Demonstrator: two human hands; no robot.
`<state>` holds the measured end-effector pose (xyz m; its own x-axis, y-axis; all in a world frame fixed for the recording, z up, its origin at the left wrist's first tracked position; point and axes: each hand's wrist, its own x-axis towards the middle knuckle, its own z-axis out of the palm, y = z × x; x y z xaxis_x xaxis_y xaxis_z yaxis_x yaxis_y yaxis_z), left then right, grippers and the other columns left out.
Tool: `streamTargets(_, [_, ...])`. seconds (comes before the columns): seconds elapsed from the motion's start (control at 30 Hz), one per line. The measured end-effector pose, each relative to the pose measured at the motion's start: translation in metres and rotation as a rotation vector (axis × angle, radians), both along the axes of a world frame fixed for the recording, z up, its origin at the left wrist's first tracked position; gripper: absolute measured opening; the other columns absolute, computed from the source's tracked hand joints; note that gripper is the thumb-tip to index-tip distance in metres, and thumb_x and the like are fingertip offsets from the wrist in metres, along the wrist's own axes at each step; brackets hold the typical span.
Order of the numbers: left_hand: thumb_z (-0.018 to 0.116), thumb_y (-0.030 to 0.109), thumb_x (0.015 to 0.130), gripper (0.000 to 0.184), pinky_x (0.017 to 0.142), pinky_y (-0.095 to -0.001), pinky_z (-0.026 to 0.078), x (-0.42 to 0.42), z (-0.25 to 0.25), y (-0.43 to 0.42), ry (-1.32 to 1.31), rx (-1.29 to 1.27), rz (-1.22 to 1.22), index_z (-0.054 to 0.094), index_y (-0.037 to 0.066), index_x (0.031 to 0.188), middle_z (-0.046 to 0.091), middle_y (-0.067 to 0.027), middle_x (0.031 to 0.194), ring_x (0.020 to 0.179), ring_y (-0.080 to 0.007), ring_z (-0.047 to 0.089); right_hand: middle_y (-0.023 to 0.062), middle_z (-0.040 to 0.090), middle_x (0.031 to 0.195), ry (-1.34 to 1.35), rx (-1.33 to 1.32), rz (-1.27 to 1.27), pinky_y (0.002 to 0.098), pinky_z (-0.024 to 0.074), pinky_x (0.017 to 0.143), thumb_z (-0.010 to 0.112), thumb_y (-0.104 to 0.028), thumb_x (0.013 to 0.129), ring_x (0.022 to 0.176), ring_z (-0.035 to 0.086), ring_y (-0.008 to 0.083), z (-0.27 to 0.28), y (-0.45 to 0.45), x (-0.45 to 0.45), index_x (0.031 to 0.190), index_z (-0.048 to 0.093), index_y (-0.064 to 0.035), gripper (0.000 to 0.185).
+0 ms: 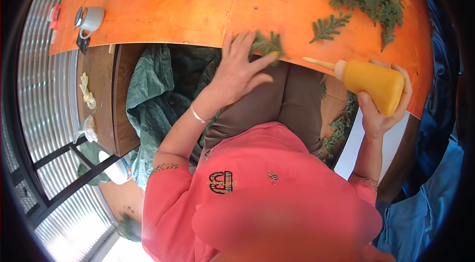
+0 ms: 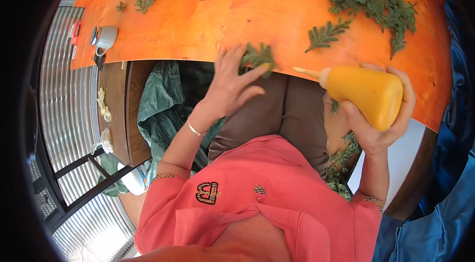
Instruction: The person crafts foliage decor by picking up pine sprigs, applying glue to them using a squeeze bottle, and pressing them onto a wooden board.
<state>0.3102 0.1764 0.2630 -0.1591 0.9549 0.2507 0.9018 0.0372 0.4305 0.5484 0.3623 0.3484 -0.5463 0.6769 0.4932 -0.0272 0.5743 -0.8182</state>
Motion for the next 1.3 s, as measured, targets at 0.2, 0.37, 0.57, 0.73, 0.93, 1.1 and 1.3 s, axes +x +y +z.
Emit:
streamTargets(0.2, [0.071,0.01,0.072,0.021,0.103,-0.0562,0.025,-0.001,0.054,-0.1,0.281,-0.293,0.354,0.067,0.002,0.091,0.049,-0.0219,0.125,0.122,-0.0447,0.039,0.0262,0.058,0.112,0.044,-0.025,-0.263,0.0397,0.0479,0.09,0.081,-0.036,0.071,0.103,0.059,0.031,-0.002,0.005,0.063,0.13,0.036,0.0032,0.083])
streamTargets(0.37, [0.064,-0.001,0.077,0.023,0.1,-0.0472,0.037,-0.023,0.06,-0.024,0.153,-0.043,0.075,0.064,0.001,0.1,0.052,-0.0195,0.128,0.126,-0.0417,0.041,0.0273,0.058,0.111,0.128,-0.003,-0.382,0.0415,0.0476,0.091,0.079,-0.041,0.073,0.104,0.059,0.0311,-0.006,0.003,0.084,0.13,0.035,0.0032,0.084])
streamTargets(0.57, [0.064,0.002,0.079,0.03,0.101,-0.0451,0.039,-0.009,0.012,0.151,0.031,0.248,-0.59,0.059,-0.001,0.108,0.057,-0.0147,0.12,0.116,-0.0334,0.05,0.0277,0.058,0.111,0.139,-0.016,-0.439,0.0436,0.0494,0.09,0.077,-0.043,0.074,0.104,0.059,0.0328,-0.002,-0.006,0.095,0.131,0.034,0.0029,0.085])
streamTargets(0.73, [0.066,0.007,0.08,0.034,0.099,-0.0434,0.04,0.015,0.019,0.116,0.141,0.057,-0.413,0.058,-0.004,0.111,0.056,-0.0201,0.119,0.111,-0.0349,0.052,0.0288,0.057,0.111,0.136,-0.008,-0.478,0.0434,0.0497,0.089,0.077,-0.043,0.074,0.104,0.059,0.0342,-0.007,-0.002,0.112,0.131,0.035,0.0034,0.085])
streamTargets(0.93, [0.067,0.003,0.08,0.031,0.087,-0.0417,0.046,0.057,0.021,0.031,-0.019,0.131,0.163,0.057,-0.004,0.108,0.057,-0.0209,0.112,0.097,-0.0354,0.055,0.0297,0.057,0.111,0.203,-0.052,-0.39,0.0438,0.0494,0.091,0.078,-0.043,0.073,0.104,0.059,0.0358,-0.024,0.016,0.089,0.13,0.035,0.004,0.086])
streamTargets(1.1, [0.068,0.003,0.076,0.026,0.082,-0.0432,0.046,0.038,-0.004,0.064,-0.006,0.245,0.2,0.057,-0.002,0.099,0.059,-0.0144,0.103,0.094,-0.0344,0.055,0.0302,0.057,0.111,0.258,-0.047,-0.272,0.0433,0.0499,0.09,0.079,-0.036,0.074,0.104,0.059,0.0352,-0.022,0.021,0.059,0.13,0.035,0.0035,0.081])
streamTargets(1.3, [0.07,0.008,0.076,0.027,0.094,-0.0437,0.044,0.016,0.003,0.076,0.224,0.347,-0.013,0.057,0.0,0.098,0.057,-0.0166,0.113,0.112,-0.0369,0.051,0.0296,0.056,0.113,0.243,-0.07,-0.264,0.0421,0.0494,0.091,0.079,-0.033,0.075,0.105,0.058,0.0332,-0.016,0.019,0.048,0.132,0.033,0.0025,0.081])
